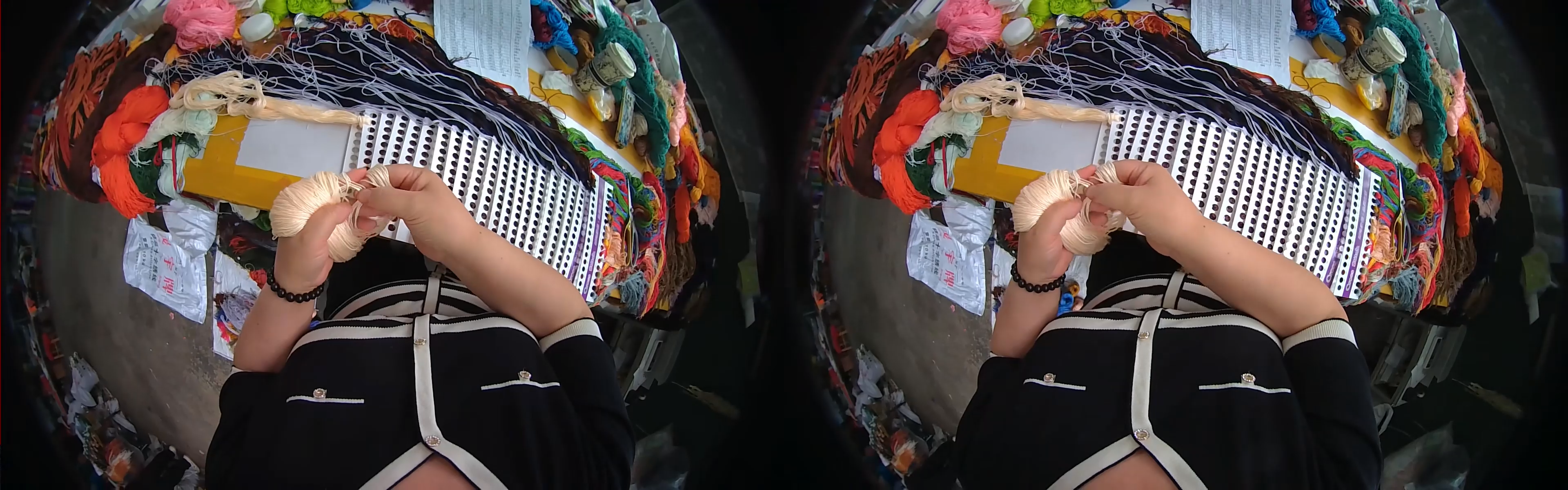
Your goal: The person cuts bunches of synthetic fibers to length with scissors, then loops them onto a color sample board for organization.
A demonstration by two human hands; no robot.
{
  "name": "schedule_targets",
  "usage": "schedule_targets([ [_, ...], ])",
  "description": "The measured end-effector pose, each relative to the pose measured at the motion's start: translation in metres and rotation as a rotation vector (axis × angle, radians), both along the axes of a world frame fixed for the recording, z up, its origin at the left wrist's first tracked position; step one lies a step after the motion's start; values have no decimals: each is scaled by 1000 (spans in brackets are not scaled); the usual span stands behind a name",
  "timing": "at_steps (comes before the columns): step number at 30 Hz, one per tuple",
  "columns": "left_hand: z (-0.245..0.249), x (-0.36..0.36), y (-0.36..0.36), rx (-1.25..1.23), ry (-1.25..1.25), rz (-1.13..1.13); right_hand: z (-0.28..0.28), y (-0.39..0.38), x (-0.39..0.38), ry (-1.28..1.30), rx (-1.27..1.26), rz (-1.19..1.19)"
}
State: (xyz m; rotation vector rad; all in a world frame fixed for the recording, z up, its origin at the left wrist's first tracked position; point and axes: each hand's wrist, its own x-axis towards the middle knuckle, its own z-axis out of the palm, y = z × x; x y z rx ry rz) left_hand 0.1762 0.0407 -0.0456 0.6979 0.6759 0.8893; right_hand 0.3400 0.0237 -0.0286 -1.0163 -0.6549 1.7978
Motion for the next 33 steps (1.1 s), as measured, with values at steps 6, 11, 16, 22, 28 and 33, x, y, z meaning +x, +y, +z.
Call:
schedule_targets([
  [6,16,-47,18,81,-212,103,50,4,56,21,70,86],
  [11,-15,-213,65,-39,-579,410,111,-37,143,-704,345,-548],
  [16,-106,-356,82,-71,-102,848,90,-50,287,-693,146,-710],
  [22,-145,-421,65,87,478,987,90,-79,427,-922,71,-964],
  [28,-118,-324,56,-225,30,737,86,-34,284,-1258,72,-704],
  [33,-62,-151,43,-200,-459,-135,34,-11,81,-748,111,180],
])
